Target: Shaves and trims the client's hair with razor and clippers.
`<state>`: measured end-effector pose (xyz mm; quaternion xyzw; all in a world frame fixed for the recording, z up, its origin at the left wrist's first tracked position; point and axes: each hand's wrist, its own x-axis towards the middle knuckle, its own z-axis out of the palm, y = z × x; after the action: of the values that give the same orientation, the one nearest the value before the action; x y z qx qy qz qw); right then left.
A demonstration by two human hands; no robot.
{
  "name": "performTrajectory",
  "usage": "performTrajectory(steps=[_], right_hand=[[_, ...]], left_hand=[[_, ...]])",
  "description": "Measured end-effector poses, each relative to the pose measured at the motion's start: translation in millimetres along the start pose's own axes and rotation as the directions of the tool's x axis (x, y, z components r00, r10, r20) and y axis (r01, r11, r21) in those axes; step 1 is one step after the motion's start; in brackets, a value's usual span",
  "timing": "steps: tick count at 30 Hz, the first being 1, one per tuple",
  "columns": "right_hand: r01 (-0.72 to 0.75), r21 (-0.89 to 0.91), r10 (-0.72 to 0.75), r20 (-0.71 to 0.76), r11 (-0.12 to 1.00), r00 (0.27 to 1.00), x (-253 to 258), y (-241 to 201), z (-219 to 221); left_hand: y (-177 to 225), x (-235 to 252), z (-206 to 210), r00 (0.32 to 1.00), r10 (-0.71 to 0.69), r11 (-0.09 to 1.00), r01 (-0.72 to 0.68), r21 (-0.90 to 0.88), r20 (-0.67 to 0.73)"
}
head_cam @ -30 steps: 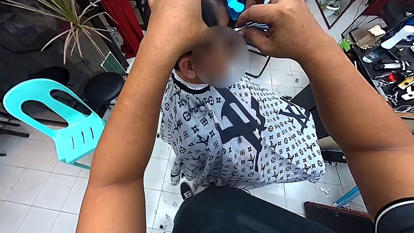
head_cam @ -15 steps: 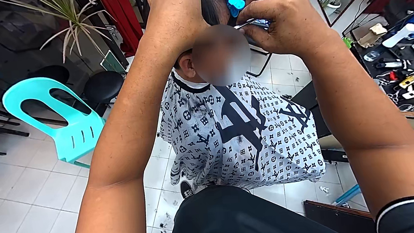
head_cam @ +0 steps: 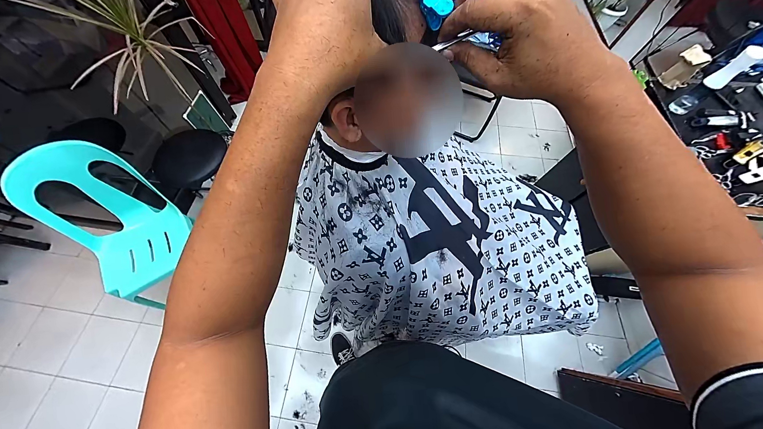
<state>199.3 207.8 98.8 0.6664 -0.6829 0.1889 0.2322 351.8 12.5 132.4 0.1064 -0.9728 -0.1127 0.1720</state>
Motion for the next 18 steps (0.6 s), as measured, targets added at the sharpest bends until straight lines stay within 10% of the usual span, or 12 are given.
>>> performTrajectory(steps=[18], right_hand=[[-0.001, 0.017, 0.0, 0.017, 1.0, 1.0, 2.9, -6.3, 4.8]], left_hand=[[-10.0, -0.9, 1.6, 0.998, 0.059, 0.998, -0.058, -0.024, 0.007]])
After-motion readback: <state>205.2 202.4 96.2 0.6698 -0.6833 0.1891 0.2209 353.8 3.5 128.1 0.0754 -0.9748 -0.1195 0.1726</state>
